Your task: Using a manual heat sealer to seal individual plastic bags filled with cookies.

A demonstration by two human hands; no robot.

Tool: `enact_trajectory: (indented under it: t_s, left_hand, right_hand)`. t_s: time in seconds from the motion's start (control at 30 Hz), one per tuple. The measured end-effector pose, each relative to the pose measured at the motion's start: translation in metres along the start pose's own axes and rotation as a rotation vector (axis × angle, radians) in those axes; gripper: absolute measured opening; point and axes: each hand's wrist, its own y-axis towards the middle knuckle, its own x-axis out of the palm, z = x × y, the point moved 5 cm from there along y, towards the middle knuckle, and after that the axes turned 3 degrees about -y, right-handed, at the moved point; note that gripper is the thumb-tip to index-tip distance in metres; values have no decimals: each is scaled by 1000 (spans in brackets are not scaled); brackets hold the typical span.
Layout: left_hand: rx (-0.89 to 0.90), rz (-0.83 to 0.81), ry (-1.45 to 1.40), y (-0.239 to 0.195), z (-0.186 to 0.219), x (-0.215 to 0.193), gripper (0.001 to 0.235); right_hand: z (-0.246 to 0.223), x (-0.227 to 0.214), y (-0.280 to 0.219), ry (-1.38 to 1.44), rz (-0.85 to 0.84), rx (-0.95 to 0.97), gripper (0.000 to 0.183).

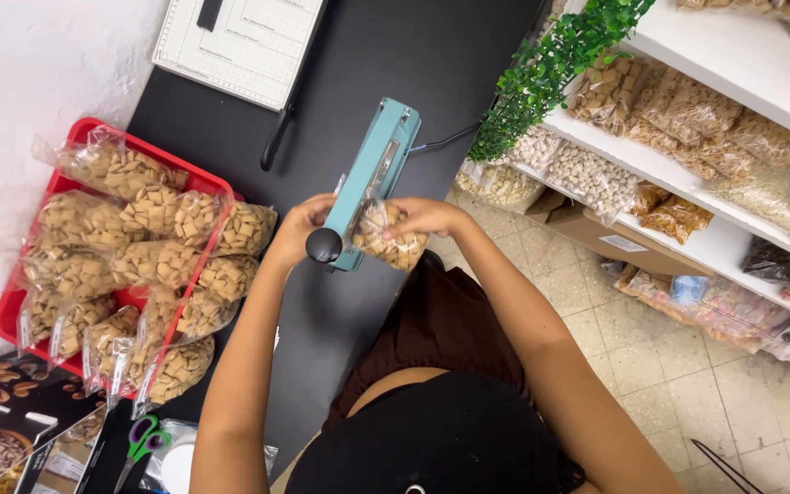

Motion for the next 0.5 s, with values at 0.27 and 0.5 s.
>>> enact_trajectory:
  t_s: [0.27,0.5]
  left_hand:
    - [-28,-11,97,66,-53,-13,44]
    - [-75,-48,-39,78,-63,-12,49]
  right_hand:
    - [6,-64,25,-13,176,-6,70]
    - [33,-83,31,39,257,-5,64]
